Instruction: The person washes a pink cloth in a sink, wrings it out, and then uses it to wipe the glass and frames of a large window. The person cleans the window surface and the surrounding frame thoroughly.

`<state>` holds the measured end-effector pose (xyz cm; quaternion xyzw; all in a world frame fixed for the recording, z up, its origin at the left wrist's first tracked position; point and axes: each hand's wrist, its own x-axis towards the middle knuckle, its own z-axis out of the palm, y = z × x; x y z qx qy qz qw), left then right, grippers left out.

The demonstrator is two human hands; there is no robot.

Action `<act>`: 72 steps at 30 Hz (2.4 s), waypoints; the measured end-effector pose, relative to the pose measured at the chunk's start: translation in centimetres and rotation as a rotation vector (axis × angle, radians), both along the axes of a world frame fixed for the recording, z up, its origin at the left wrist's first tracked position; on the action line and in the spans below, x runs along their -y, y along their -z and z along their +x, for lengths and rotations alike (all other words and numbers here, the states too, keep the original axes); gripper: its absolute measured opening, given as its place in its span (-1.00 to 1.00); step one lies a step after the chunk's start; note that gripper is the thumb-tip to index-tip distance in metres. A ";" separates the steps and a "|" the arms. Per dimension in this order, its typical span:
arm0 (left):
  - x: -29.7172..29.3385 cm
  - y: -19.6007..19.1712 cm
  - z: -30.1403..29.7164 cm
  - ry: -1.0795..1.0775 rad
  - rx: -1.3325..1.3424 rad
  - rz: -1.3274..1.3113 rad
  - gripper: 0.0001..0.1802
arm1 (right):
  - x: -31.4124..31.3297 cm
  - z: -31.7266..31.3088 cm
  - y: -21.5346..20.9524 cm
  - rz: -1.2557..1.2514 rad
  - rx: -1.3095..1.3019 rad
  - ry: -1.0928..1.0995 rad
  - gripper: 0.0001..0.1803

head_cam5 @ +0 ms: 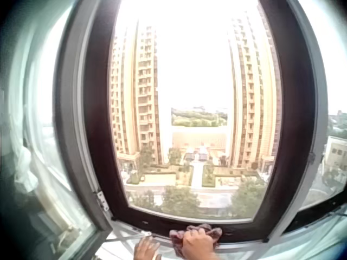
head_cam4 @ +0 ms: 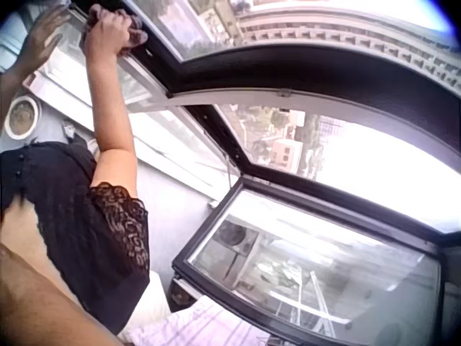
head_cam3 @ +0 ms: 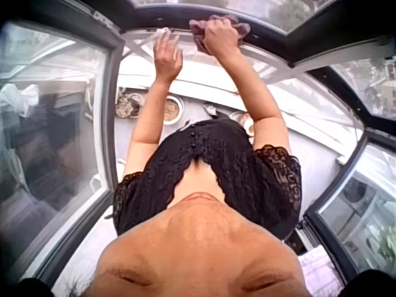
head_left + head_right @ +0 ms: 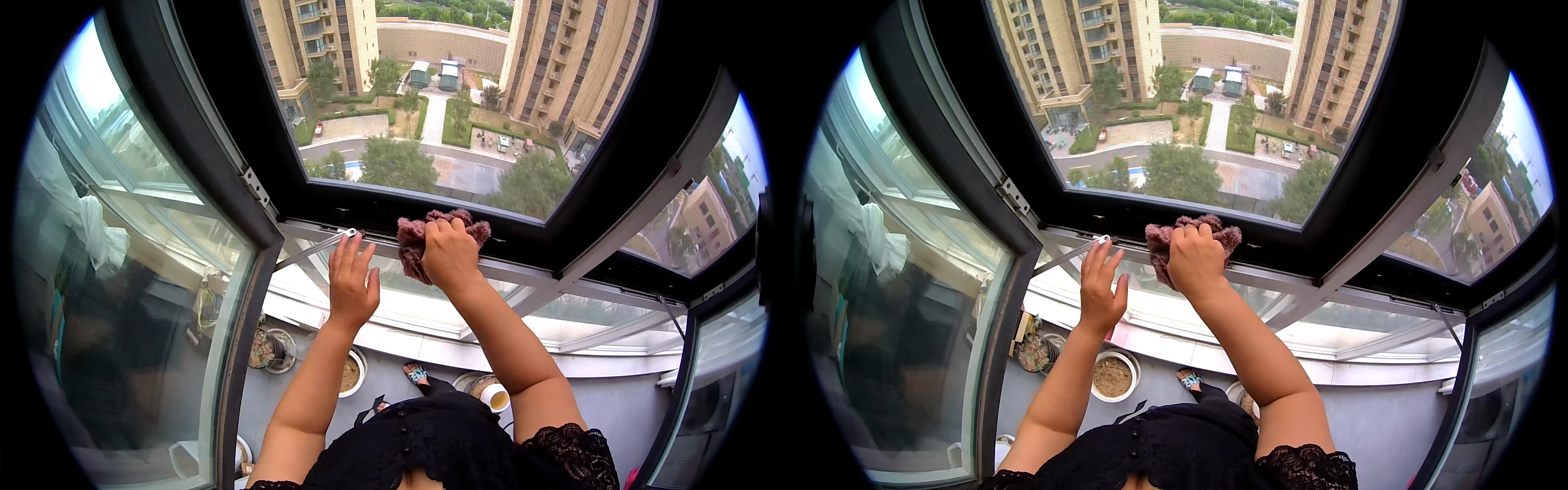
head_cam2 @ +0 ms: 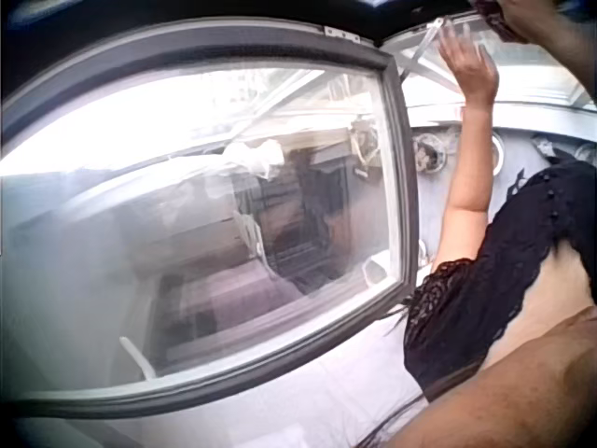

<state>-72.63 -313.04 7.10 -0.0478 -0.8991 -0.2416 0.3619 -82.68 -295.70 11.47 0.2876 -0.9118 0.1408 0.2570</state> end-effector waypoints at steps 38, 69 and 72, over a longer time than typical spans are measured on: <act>-3.8 -1.6 4.3 0.083 -0.016 0.038 -0.56 | -5.1 -1.2 1.0 -0.343 0.031 -0.045 -0.89; -4.2 -1.2 5.0 0.180 0.004 0.042 -0.58 | -15.0 -1.4 -1.0 -0.161 0.229 0.930 -0.63; -4.1 -0.6 4.5 0.200 0.033 0.078 -0.57 | -12.5 -0.7 -1.3 -0.193 0.202 0.714 -0.69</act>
